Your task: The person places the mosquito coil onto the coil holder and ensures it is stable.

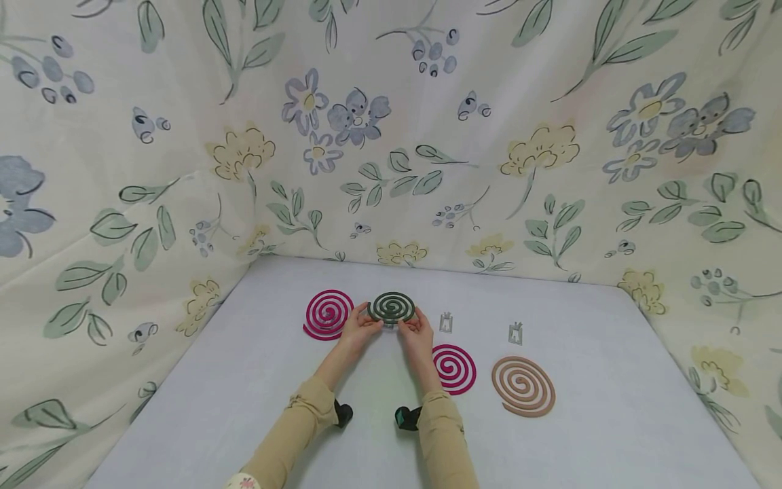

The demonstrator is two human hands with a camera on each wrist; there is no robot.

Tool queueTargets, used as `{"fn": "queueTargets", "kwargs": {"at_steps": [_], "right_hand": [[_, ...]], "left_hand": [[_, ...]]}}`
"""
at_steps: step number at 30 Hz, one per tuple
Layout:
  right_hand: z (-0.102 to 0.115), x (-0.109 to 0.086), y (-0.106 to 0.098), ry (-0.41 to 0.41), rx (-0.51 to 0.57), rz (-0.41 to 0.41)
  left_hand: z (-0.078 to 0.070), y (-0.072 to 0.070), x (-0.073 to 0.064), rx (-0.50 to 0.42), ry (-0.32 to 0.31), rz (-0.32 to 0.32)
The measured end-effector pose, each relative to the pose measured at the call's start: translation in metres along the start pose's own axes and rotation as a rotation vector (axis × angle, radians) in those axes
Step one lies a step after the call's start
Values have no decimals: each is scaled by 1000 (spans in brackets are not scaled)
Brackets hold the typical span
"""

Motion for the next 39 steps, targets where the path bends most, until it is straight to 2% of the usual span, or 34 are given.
{"fn": "queueTargets", "kwargs": {"at_steps": [1,2,3,5,7,9,11,12,14,15,17,18,20,24,26,27,28,29,30,31,32,33,35,36,37,38,39], "right_hand": [[0,0,0,1,1,0],[0,0,0,2,2,0],[0,0,0,3,2,0],[0,0,0,4,0,2],[0,1,0,6,-3,5],[1,1,0,6,-7,13],[1,0,1,5,-10,20],[1,0,1,6,-10,22],[2,-1,1,5,-11,28],[2,-1,1,6,-13,27],[2,-1,1,8,-16,26],[2,-1,1,9,-15,26],[2,-1,1,13,-12,24],[1,1,1,13,-3,25],[0,2,1,11,0,25],[0,2,1,10,-2,25],[0,2,1,10,-4,23],[1,1,0,12,-5,22],[1,1,0,11,-9,25],[1,1,0,14,-13,23],[1,1,0,16,-19,23],[1,1,0,18,-23,22],[1,1,0,26,-31,20],[0,2,0,28,-34,20],[0,2,-1,32,-35,16],[0,2,-1,33,-37,16],[0,2,-1,34,-36,15]], "left_hand": [[-15,6,-10,0,-20,-9],[-16,6,-10,6,-22,-10],[-13,5,-7,5,-22,-7],[3,-2,5,0,6,1],[49,-19,37,-3,61,21],[104,-38,74,-10,98,39],[159,-57,111,-2,111,42],[192,-67,133,-4,98,41],[227,-79,157,-3,69,33],[239,-83,165,-4,68,32],[251,-87,174,-5,61,29],[253,-88,175,-4,55,27],[248,-86,171,-2,50,24],[218,-76,151,16,24,10],[193,-68,133,15,25,6],[178,-62,122,13,45,11],[158,-55,110,11,44,12],[138,-49,96,6,79,22],[109,-38,76,1,72,17],[110,-39,76,-8,104,30],[89,-31,62,-8,85,24],[70,-26,50,-5,101,27],[88,-32,62,-3,106,29],[101,-37,72,1,79,22],[128,-46,89,4,109,35],[126,-45,88,15,90,28],[150,-53,103,15,117,38]]}}
Point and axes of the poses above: each hand's wrist, its own x-axis towards the middle knuckle, its own y-axis out of the palm, z = x × y, the point moved 5 cm from there along x, towards the middle knuckle, and after that the axes turned 15 degrees about z, right-handed, at the moved point
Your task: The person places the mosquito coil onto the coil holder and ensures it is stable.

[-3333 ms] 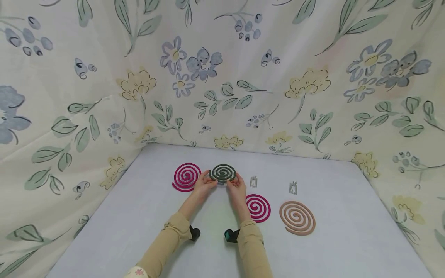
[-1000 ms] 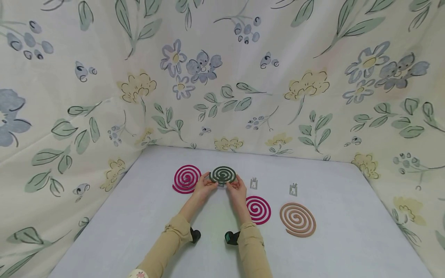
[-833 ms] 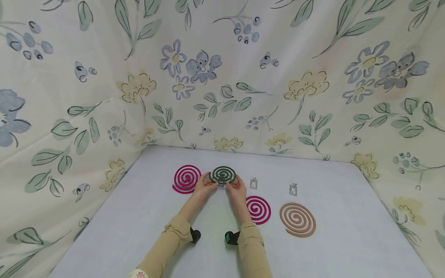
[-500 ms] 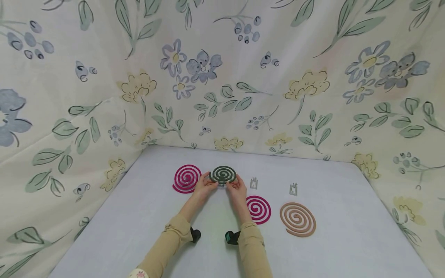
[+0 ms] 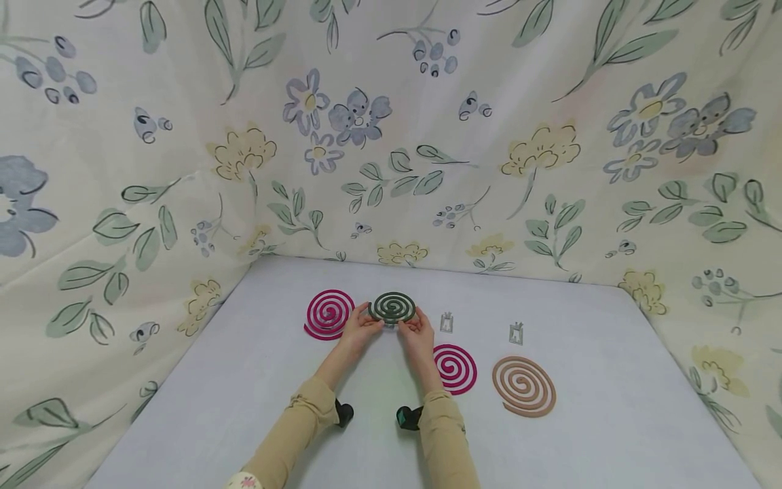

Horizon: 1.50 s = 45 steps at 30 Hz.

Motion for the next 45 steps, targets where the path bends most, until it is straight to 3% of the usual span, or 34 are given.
{"fn": "queueTargets", "kwargs": {"at_steps": [1,3,4,5,6,8,10,11,12,16,20,29,32,37,39,40,42,43,45], "right_hand": [[0,0,0,2,1,-1],[0,0,0,0,8,-1],[0,1,0,-5,8,0],[0,0,0,-6,10,0],[0,1,0,-7,11,-1],[0,1,0,-9,14,0],[0,1,0,-12,10,2],[0,0,0,-10,13,2],[0,0,0,-12,13,4],[0,0,1,-20,16,8],[0,0,1,-21,22,7],[0,-1,0,-8,17,3],[0,-1,0,-9,13,3],[-1,-1,0,-11,8,5],[0,-1,0,-12,7,6],[0,-1,0,-13,6,6],[0,-1,0,-14,5,6],[0,-1,0,-14,4,6],[0,0,0,-15,5,5]], "left_hand": [[24,-6,12,-7,-4,4],[22,-5,11,-5,-2,2],[30,-8,15,-4,14,5],[9,-1,4,-2,14,1],[-2,2,0,-4,10,3],[-15,6,-7,7,26,5],[-14,6,-8,1,19,5],[-22,8,-12,-3,7,4],[0,1,-1,-10,-2,8],[52,-16,27,-16,-38,-4],[79,-25,40,-8,-62,-13],[76,-24,40,4,-98,-27],[85,-26,45,6,-110,-32],[95,-30,49,-20,-40,-5],[88,-27,44,-21,-16,5],[79,-24,39,-26,-9,10],[46,-14,23,-24,-15,9],[41,-13,20,-20,-10,8],[-22,8,-11,5,-26,-7]]}}
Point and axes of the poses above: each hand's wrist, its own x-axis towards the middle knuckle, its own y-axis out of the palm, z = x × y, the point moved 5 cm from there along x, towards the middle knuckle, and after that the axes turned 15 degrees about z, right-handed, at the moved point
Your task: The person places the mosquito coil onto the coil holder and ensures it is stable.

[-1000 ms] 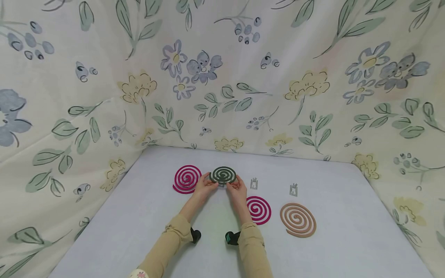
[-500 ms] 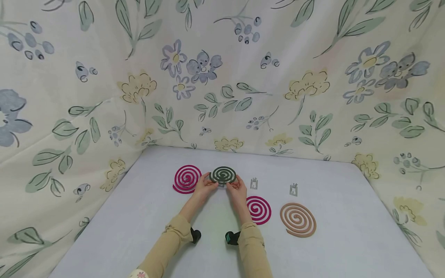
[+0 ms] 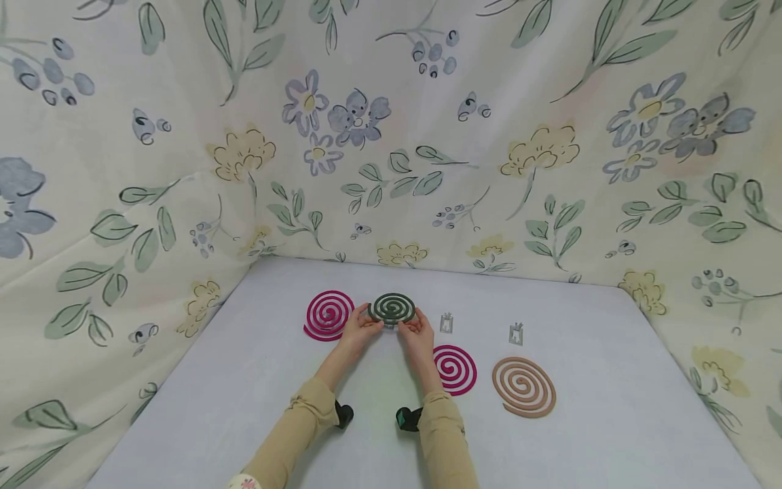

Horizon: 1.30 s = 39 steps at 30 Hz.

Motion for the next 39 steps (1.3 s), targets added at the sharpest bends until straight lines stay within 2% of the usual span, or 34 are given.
{"fn": "queueTargets", "kwargs": {"at_steps": [2,3,4,5,7,10,11,12,14,15,18,19,22,24,26,29,32,37,39], "right_hand": [[0,0,0,-1,0,-1],[0,0,0,-1,2,-2],[-1,0,0,-1,4,-2],[-1,0,0,-1,5,-4],[-1,1,0,-1,5,-5],[-1,1,0,1,4,-7],[-1,1,0,3,3,-8],[-1,1,0,6,1,-8],[-1,1,0,5,-1,-6],[-1,1,0,6,-2,-6],[-2,1,0,7,-5,-5],[-2,1,0,6,-3,-4],[-3,1,0,9,-3,-4],[-3,1,0,9,0,-4],[-3,1,0,10,4,-5],[-2,1,0,6,17,-7],[-3,2,1,2,29,-9],[-2,2,1,-1,33,-11],[-2,1,1,-1,30,-11]], "left_hand": [[-52,17,-27,33,-59,-31],[-72,24,-38,48,-84,-44],[-85,28,-45,54,-96,-46],[-105,35,-56,49,-77,-36],[-85,28,-46,21,-6,-2],[-91,30,-50,8,8,7],[-98,33,-54,13,-4,-4],[-98,33,-53,18,-41,-22],[-84,28,-46,20,-116,-52],[-64,22,-35,16,-125,-55],[26,-8,14,-11,-92,-35],[47,-15,26,-12,-91,-32],[90,-29,50,-13,-72,-24],[107,-35,59,-14,-63,-24],[116,-38,64,-11,-64,-29],[117,-38,65,-6,-77,-36],[110,-35,62,-13,-84,-35],[95,-31,52,-23,-42,-24],[84,-27,46,-27,-33,-22]]}}
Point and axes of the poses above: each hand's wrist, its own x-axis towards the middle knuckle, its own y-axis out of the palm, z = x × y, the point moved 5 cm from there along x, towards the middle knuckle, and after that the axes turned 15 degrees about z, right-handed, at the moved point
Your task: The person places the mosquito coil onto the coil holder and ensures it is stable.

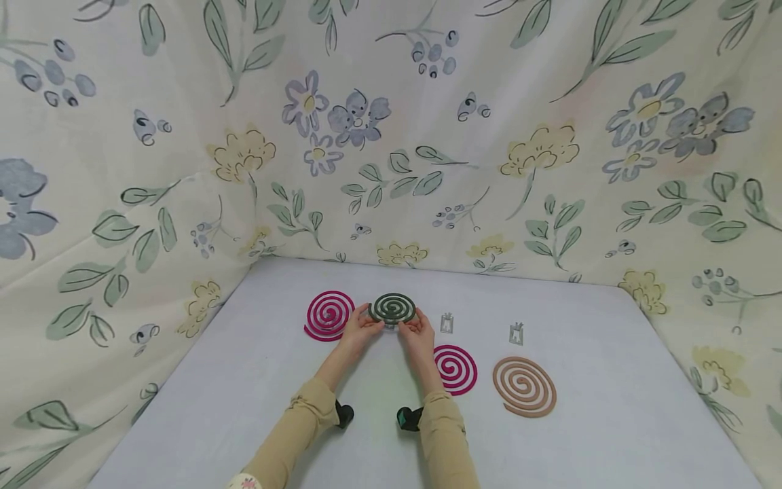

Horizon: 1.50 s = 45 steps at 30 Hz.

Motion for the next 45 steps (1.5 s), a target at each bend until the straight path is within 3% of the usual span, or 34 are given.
{"fn": "queueTargets", "kwargs": {"at_steps": [4,7,10,12,13,16,20,22,25,31,32,34,35,37,38,40,42,44,45], "right_hand": [[0,0,0,-7,-5,8],[0,0,-1,-12,-2,13],[0,1,-1,-14,-1,13],[0,1,-1,-8,-2,9],[0,1,-1,-7,-2,8],[0,1,-1,-8,-3,10],[0,0,-1,-13,0,17],[0,-1,-1,-12,3,21],[0,-1,-1,-13,13,25],[1,-1,0,-16,43,30],[2,-1,0,-16,47,33],[7,-4,1,-8,50,37],[10,-7,2,-5,49,39],[11,-7,2,-3,47,43],[11,-7,2,-3,44,42],[9,-5,2,-10,36,37],[2,-1,0,-16,34,29],[1,0,0,-20,30,22],[0,0,0,-18,31,19]], "left_hand": [[-34,12,-21,25,2,-3],[-81,29,-50,42,34,11],[-106,38,-65,43,54,21],[-115,41,-71,25,46,21],[-106,38,-65,22,33,21],[-108,39,-67,39,0,13],[-106,38,-66,60,18,17],[-111,39,-68,59,16,22],[-130,46,-78,62,16,39],[-199,70,-120,75,-30,7],[-215,76,-130,80,-71,-9],[-233,82,-141,81,-80,-4],[-235,84,-142,80,-93,-6],[-204,73,-123,70,-83,0],[-201,71,-121,66,-68,0],[-163,57,-98,52,-11,11],[-139,48,-85,50,51,27],[-143,49,-87,57,57,44],[-130,45,-79,57,59,46]]}}
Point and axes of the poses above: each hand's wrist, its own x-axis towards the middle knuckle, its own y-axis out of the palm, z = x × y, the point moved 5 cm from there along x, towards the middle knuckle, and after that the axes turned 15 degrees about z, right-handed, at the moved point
